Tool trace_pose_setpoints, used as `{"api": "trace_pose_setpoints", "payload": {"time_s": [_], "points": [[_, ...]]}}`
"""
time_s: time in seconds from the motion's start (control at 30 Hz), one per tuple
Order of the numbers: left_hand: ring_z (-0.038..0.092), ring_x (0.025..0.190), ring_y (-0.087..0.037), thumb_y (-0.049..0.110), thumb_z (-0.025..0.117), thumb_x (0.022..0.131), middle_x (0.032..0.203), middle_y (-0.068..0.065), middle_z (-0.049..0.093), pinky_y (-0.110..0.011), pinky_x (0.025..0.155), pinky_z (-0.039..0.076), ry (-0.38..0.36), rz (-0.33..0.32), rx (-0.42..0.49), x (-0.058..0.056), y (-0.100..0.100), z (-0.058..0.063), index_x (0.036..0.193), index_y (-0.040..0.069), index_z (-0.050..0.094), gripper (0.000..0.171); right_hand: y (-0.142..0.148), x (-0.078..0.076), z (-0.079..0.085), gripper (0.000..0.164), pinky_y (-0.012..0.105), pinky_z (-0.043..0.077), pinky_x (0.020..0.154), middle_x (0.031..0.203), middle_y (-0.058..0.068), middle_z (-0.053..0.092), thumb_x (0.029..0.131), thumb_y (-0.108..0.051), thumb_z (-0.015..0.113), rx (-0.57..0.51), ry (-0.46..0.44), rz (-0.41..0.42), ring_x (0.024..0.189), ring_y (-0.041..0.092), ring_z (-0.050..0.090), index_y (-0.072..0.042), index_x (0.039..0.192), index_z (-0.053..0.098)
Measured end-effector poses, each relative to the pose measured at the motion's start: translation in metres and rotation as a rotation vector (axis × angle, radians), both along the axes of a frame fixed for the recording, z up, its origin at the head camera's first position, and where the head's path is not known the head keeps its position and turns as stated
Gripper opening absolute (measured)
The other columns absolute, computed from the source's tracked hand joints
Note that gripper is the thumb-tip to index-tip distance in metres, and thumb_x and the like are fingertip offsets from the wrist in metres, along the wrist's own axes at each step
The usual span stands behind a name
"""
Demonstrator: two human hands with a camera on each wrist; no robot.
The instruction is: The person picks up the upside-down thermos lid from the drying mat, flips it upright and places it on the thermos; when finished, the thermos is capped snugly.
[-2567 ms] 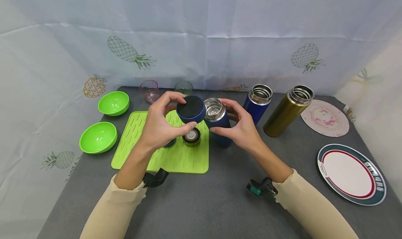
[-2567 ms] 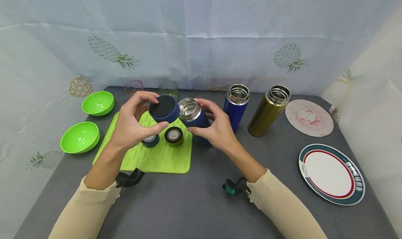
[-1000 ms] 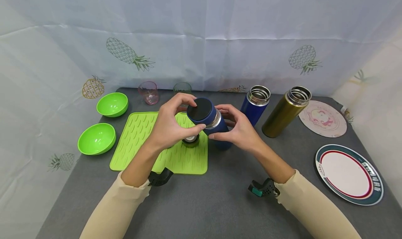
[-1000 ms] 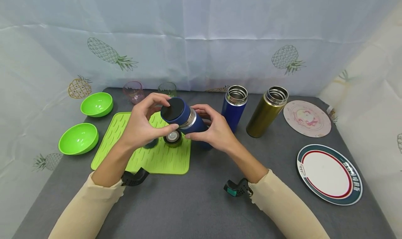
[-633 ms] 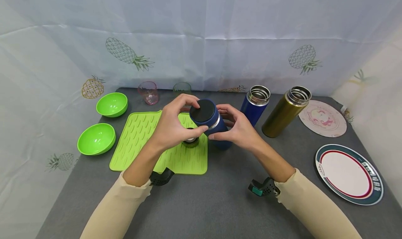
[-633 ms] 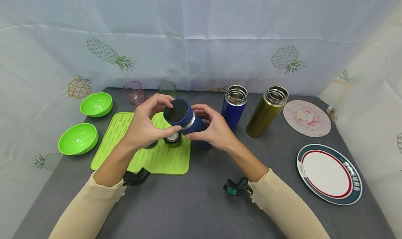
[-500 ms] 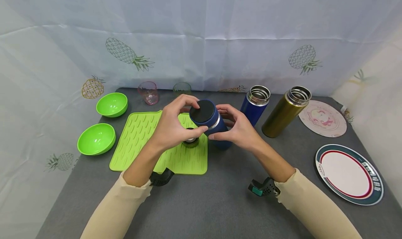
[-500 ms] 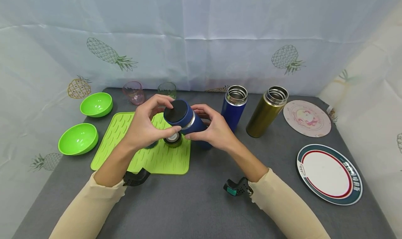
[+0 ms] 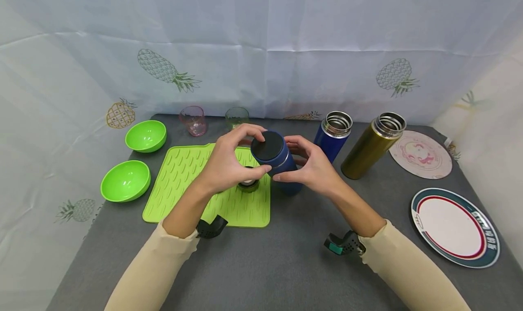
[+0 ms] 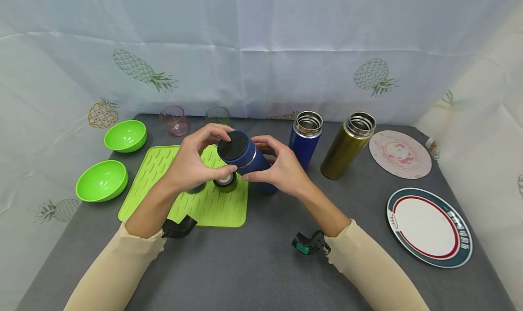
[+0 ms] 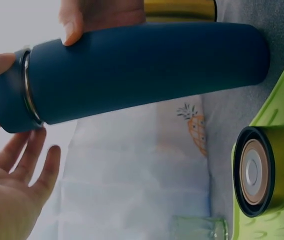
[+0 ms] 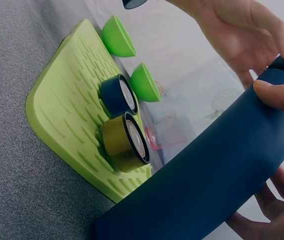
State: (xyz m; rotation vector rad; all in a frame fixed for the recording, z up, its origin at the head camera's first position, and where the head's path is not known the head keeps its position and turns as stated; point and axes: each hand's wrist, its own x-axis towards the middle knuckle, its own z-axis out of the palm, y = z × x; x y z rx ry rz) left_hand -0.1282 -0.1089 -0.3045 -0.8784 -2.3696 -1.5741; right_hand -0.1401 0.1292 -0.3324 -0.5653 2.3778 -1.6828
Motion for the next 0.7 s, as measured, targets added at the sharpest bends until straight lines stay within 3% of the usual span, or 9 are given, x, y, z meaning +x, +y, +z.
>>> {"api": "trace_pose_setpoints", "payload": {"time_s": [0.2,0.3,0.5,0.7], "points": [[0.057,0.132,-0.02,0.002,0.081,0.079,0.143,-0.01,0.061,-0.046,0.107,0.05,-0.138,-0.121,0.07,-0.007,-0.004,0.002,0.118,0.005,0.06,0.045,0.001,-0.001,-0.001,0.078,0.052,0.049,0.112,0.14,0.01,0.06,0.074,-0.01,0.089,-0.011,-0.005,0.003,0.131,0.028,0.06,-0.016,0.143,0.053],[0.054,0.136,-0.021,0.0,0.079,0.08,0.145,-0.011,0.059,-0.048,0.108,0.049,-0.17,-0.144,0.069,-0.008,-0.005,0.004,0.121,0.004,0.059,0.046,0.002,-0.002,-0.001,0.079,0.052,0.05,0.111,0.14,0.01,0.06,0.074,-0.01,0.089,-0.009,-0.011,0.001,0.131,0.03,0.061,-0.016,0.143,0.052],[0.057,0.125,-0.017,0.01,0.086,0.078,0.13,-0.005,0.059,-0.039,0.109,0.051,-0.138,-0.061,-0.031,-0.005,-0.001,0.013,0.121,0.009,0.062,0.049,0.003,-0.002,0.001,0.079,0.053,0.05,0.111,0.141,0.009,0.059,0.075,-0.011,0.089,-0.004,-0.03,-0.004,0.132,0.031,0.061,-0.017,0.144,0.051],[0.056,0.12,-0.014,0.024,0.093,0.073,0.123,0.0,0.057,-0.039,0.107,0.053,-0.089,0.043,-0.108,-0.001,0.005,0.019,0.117,0.014,0.061,0.056,0.002,-0.002,0.001,0.077,0.051,0.05,0.111,0.141,0.009,0.059,0.076,-0.011,0.088,-0.015,-0.034,0.002,0.131,0.029,0.061,-0.017,0.144,0.052]]}}
